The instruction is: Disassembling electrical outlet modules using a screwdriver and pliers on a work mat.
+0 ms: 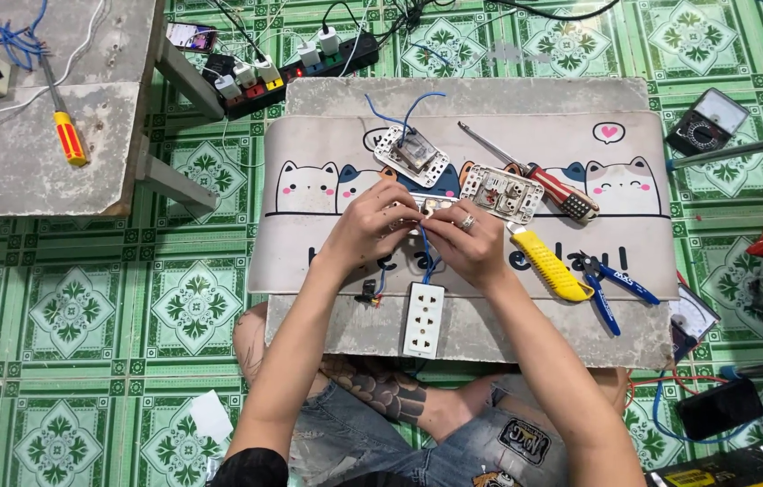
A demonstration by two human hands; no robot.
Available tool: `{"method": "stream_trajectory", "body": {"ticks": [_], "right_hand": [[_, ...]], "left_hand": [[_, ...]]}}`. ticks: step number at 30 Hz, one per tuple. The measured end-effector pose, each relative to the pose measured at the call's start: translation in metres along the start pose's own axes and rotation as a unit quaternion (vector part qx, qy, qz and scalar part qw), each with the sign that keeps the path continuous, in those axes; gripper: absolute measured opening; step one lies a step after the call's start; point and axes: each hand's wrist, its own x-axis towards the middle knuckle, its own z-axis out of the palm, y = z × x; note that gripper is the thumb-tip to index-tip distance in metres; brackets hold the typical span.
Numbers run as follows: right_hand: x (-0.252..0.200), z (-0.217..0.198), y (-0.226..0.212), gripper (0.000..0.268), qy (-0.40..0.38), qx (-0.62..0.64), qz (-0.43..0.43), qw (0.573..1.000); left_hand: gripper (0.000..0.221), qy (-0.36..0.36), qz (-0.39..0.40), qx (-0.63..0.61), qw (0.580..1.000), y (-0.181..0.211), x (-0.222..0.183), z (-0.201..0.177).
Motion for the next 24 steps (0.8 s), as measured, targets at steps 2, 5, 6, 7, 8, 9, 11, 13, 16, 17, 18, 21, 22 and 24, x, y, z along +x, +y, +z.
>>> {"method": "stream_trajectory", "body": {"ticks": [2,5,6,7,8,9,11,13,16,17,18,21,22,24], "right_hand": [[0.000,0.000,-0.001,0.008,-0.005,0.004,0.009,1.000],[0.004,-0.003,-0.004,0.007,-0.022,0.006,0.020,1.000],[0.006,-0.004,-0.005,0.008,-0.032,0.003,0.023,0.999],[0.005,-0.004,-0.004,0.008,-0.032,0.002,0.023,0.999],[0.004,-0.003,-0.002,0.006,-0.036,-0.015,0.033,0.999],[0.003,-0.003,-0.001,0.007,-0.040,-0.033,0.043,0.998],[-0.002,0.000,0.002,0.007,-0.040,-0.031,0.051,0.997],[-0.007,0.002,0.006,0.007,-0.042,-0.032,0.060,0.997],[-0.013,0.005,0.009,0.007,-0.050,-0.028,0.081,0.995],[-0.014,0.005,0.010,0.007,-0.058,-0.030,0.084,0.994],[-0.014,0.006,0.010,0.007,-0.066,-0.031,0.088,0.993],[-0.008,0.001,0.005,0.011,-0.095,-0.012,0.101,0.990],[-0.009,0.001,0.005,0.011,-0.094,-0.012,0.101,0.990],[-0.011,0.001,0.006,0.011,-0.096,-0.023,0.101,0.990]], "left_hand": [[0.017,-0.003,-0.003,0.014,1.000,-0.001,-0.001,-0.001],[0.016,-0.004,-0.018,0.020,1.000,-0.004,-0.003,0.001],[0.013,-0.004,-0.030,0.012,0.999,-0.006,-0.005,0.002],[0.013,-0.004,-0.030,0.012,0.999,-0.005,-0.004,0.000],[0.015,-0.011,-0.029,0.030,0.999,-0.004,-0.004,-0.002],[0.017,-0.018,-0.029,0.048,0.998,-0.003,-0.004,-0.004],[0.015,-0.018,-0.014,0.062,0.998,-0.005,-0.004,-0.006],[0.013,-0.019,0.002,0.074,0.997,-0.004,-0.003,-0.006],[0.014,-0.026,-0.037,0.049,0.998,-0.002,-0.001,-0.007],[0.014,-0.023,-0.050,0.039,0.998,-0.001,-0.001,-0.007],[0.014,-0.020,-0.062,0.029,0.997,-0.001,0.000,-0.008],[0.014,-0.020,-0.093,-0.011,0.995,-0.001,0.002,-0.011],[0.014,-0.020,-0.094,-0.010,0.995,-0.002,0.002,-0.010],[0.012,-0.008,-0.101,-0.034,0.994,-0.004,0.001,-0.009]]}}
